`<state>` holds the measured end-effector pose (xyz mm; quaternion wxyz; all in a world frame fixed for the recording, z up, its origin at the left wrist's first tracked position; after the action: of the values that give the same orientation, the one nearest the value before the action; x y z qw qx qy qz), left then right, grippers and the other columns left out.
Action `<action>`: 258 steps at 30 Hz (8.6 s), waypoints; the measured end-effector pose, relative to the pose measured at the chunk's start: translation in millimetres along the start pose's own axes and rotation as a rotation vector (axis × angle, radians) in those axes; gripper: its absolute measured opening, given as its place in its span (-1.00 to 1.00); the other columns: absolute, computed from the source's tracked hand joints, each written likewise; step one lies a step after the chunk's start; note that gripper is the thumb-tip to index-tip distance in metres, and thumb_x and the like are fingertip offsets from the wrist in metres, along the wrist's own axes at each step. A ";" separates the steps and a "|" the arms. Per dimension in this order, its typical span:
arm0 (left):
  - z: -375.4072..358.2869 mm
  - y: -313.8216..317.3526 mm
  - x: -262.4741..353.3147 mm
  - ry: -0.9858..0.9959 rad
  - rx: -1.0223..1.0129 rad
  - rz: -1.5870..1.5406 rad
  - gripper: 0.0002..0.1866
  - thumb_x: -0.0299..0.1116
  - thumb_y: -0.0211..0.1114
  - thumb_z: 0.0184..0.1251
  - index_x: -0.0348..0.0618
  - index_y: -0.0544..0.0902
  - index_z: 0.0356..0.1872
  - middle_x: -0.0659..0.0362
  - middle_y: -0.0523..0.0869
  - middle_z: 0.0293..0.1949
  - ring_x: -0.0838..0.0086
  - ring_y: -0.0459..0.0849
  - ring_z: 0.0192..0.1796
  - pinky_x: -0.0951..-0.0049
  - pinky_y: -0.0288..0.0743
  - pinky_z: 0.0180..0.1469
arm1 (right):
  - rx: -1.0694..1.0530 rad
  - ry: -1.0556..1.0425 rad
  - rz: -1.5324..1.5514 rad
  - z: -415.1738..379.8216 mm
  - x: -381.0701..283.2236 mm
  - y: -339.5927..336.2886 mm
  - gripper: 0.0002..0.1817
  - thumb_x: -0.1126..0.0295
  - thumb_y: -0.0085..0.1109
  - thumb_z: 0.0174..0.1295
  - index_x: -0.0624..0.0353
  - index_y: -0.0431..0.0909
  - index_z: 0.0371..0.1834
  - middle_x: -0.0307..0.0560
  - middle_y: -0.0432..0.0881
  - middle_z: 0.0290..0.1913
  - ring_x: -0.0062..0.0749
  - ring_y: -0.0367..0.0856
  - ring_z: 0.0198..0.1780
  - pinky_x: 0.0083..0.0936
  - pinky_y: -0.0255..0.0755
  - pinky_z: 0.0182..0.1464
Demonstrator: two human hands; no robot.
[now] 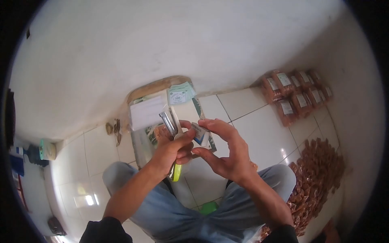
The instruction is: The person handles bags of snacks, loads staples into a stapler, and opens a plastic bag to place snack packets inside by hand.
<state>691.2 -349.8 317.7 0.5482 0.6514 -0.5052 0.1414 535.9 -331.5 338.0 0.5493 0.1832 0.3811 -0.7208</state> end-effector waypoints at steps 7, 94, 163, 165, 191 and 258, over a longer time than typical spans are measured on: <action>4.8 -4.6 0.8 0.020 0.030 -0.033 -0.75 -0.27 0.37 0.31 -0.08 0.49 -0.15 0.40 0.40 -0.64 0.77 0.27 -0.69 0.66 0.11 -0.70 | 0.045 0.024 -0.081 -0.9 4.5 -1.5 -0.47 0.52 0.50 -0.04 0.18 0.44 0.01 0.01 0.66 0.00 -0.19 0.67 0.00 -0.41 0.54 -0.02; 1.4 -7.9 18.2 0.158 0.067 0.215 -0.71 -0.22 0.26 0.34 -0.14 0.49 -0.05 0.28 0.48 -0.48 0.70 0.37 -0.62 0.66 0.18 -0.65 | 0.020 0.542 0.396 -14.4 13.7 6.5 -0.80 0.55 0.21 0.26 0.23 0.64 -0.05 -0.08 0.66 -0.15 -0.56 0.61 -0.14 -0.61 0.52 -0.15; 19.1 -14.5 -11.4 -0.011 0.065 0.440 -0.78 -0.25 0.30 0.34 -0.18 0.54 -0.33 0.31 0.46 -0.73 0.69 0.36 -0.74 0.62 0.18 -0.69 | -0.317 0.233 -0.386 2.5 10.4 -13.3 -0.90 0.45 0.35 0.04 0.10 0.73 -0.36 -0.20 0.58 -0.38 -0.31 0.60 -0.29 -0.40 0.51 -0.28; 20.3 -15.7 -13.5 0.001 0.067 0.431 -0.79 -0.26 0.29 0.36 -0.19 0.55 -0.33 0.30 0.46 -0.72 0.69 0.36 -0.74 0.61 0.17 -0.69 | -0.312 0.204 -0.404 2.3 10.5 -12.5 -0.92 0.44 0.36 0.03 0.10 0.73 -0.38 -0.22 0.57 -0.39 -0.33 0.60 -0.30 -0.41 0.51 -0.30; 18.0 -15.2 -17.7 -0.038 0.152 0.394 -0.81 -0.33 0.33 0.31 -0.17 0.53 -0.21 0.23 0.64 -0.38 0.68 0.44 -0.63 0.64 0.25 -0.70 | -0.293 0.079 -0.489 3.4 10.7 -9.4 -0.88 0.48 0.42 -0.05 0.19 0.71 -0.41 -0.20 0.55 -0.44 -0.35 0.57 -0.37 -0.42 0.49 -0.35; 22.6 -21.8 -26.2 -0.058 0.209 0.343 -0.68 -0.16 0.35 0.29 -0.21 0.57 -0.45 0.23 0.52 -0.65 0.64 0.42 -0.67 0.59 0.28 -0.65 | -0.463 0.125 -0.511 7.2 12.9 -15.9 -0.93 0.51 0.21 0.11 0.19 0.51 -0.38 -0.12 0.48 -0.30 -0.22 0.55 -0.21 -0.33 0.51 -0.24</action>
<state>688.7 -358.4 277.8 0.4308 0.6127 -0.6070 0.2656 517.9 -343.7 339.4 0.3539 -0.0039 0.6007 -0.7169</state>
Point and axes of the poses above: each hand's wrist, its own z-axis towards the middle knuckle, its own y-axis out of the palm, x = y × z, the point moved 3 cm from there along z, towards the middle knuckle
